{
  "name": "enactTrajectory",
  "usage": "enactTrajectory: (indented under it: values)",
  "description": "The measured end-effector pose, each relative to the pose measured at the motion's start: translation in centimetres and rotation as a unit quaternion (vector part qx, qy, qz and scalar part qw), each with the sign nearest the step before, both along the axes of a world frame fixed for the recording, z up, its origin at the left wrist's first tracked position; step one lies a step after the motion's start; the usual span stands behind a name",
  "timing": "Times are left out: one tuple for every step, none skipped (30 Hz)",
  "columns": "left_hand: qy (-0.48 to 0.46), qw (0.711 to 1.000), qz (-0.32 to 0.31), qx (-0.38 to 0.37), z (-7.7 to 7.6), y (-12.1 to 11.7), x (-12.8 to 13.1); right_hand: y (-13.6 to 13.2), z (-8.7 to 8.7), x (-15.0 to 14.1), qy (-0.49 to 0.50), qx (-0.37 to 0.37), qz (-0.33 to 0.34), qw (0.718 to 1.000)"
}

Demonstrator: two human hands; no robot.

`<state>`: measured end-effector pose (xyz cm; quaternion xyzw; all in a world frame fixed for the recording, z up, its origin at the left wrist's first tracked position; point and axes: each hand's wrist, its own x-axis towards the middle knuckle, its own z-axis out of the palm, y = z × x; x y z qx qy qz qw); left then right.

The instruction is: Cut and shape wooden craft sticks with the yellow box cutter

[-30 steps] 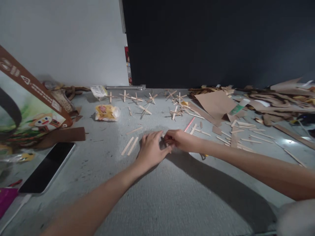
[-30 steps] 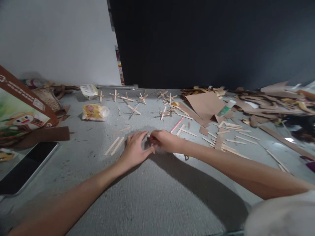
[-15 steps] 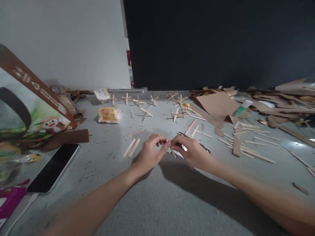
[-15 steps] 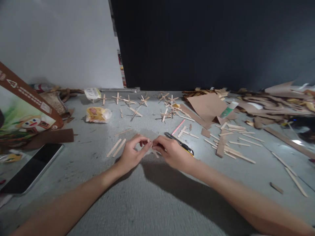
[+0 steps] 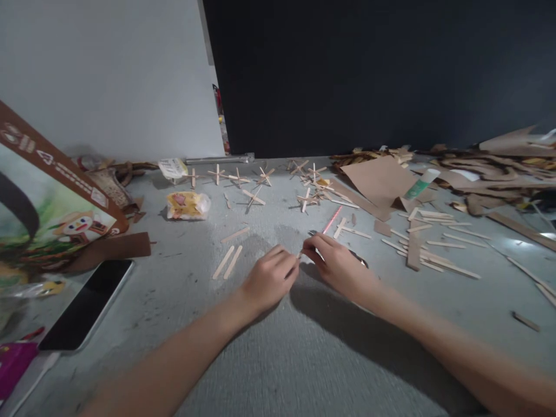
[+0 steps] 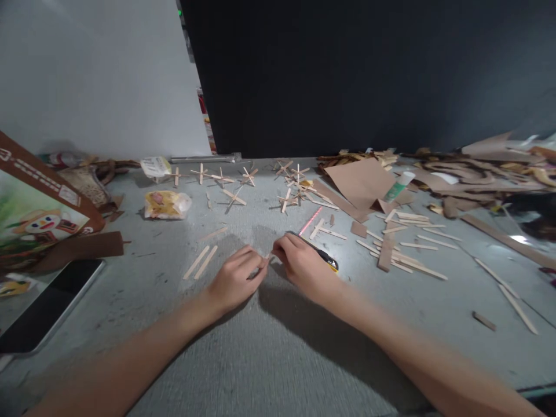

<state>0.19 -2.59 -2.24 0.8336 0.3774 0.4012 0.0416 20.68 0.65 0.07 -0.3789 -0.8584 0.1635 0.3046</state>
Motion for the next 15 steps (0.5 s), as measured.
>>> enactTrajectory:
  values:
    - [0.009,1.000,0.001,0.001,0.0,0.0,0.0,0.0,-0.2,-0.2,0.012,-0.005,-0.012,1.000]
    - [0.014,1.000,0.002,0.004,-0.1,0.0,-0.1,0.0,-0.4,-0.5,0.025,-0.014,-0.024,0.999]
    - [0.016,1.000,0.004,0.010,-0.1,0.0,-0.1,0.0,-0.5,-0.7,0.038,-0.027,-0.037,0.998]
    - [0.017,1.000,0.006,0.017,-0.1,0.0,-0.1,0.0,-0.6,-0.9,0.050,-0.042,-0.050,0.997]
    - [0.015,1.000,0.009,0.025,-0.2,-0.1,-0.1,-0.1,-0.6,-1.1,0.063,-0.059,-0.063,0.994]
    - [0.012,0.999,0.012,0.028,-0.2,-0.1,-0.1,-0.1,-0.6,-1.3,0.075,-0.075,-0.073,0.992]
    - [0.006,1.000,0.017,0.026,-0.2,-0.2,-0.1,-0.2,-0.5,-1.5,0.089,-0.089,-0.080,0.989]
    - [-0.002,1.000,0.022,0.016,-0.3,-0.3,-0.1,-0.3,-0.4,-1.7,0.104,-0.100,-0.084,0.986]
    - [-0.009,1.000,0.027,0.001,-0.3,-0.4,-0.1,-0.5,-0.3,-1.8,0.120,-0.107,-0.086,0.983]
    - [-0.017,0.999,0.033,-0.020,-0.3,-0.4,-0.2,-0.6,-0.2,-1.9,0.134,-0.112,-0.085,0.981]
    - [-0.026,0.998,0.037,-0.040,-0.3,-0.5,-0.2,-0.7,0.0,-1.9,0.144,-0.116,-0.083,0.979]
    - [-0.038,0.997,0.042,-0.060,-0.3,-0.5,-0.2,-0.8,0.1,-2.0,0.150,-0.120,-0.081,0.978]
    - [-0.055,0.994,0.046,-0.079,-0.3,-0.5,-0.2,-0.9,0.1,-2.0,0.155,-0.123,-0.080,0.977]
    - [-0.079,0.991,0.054,-0.097,-0.2,-0.5,-0.3,-1.0,0.2,-2.0,0.159,-0.126,-0.079,0.976]
    - [-0.107,0.985,0.064,-0.117,-0.2,-0.5,-0.3,-1.0,0.3,-2.0,0.164,-0.129,-0.079,0.975]
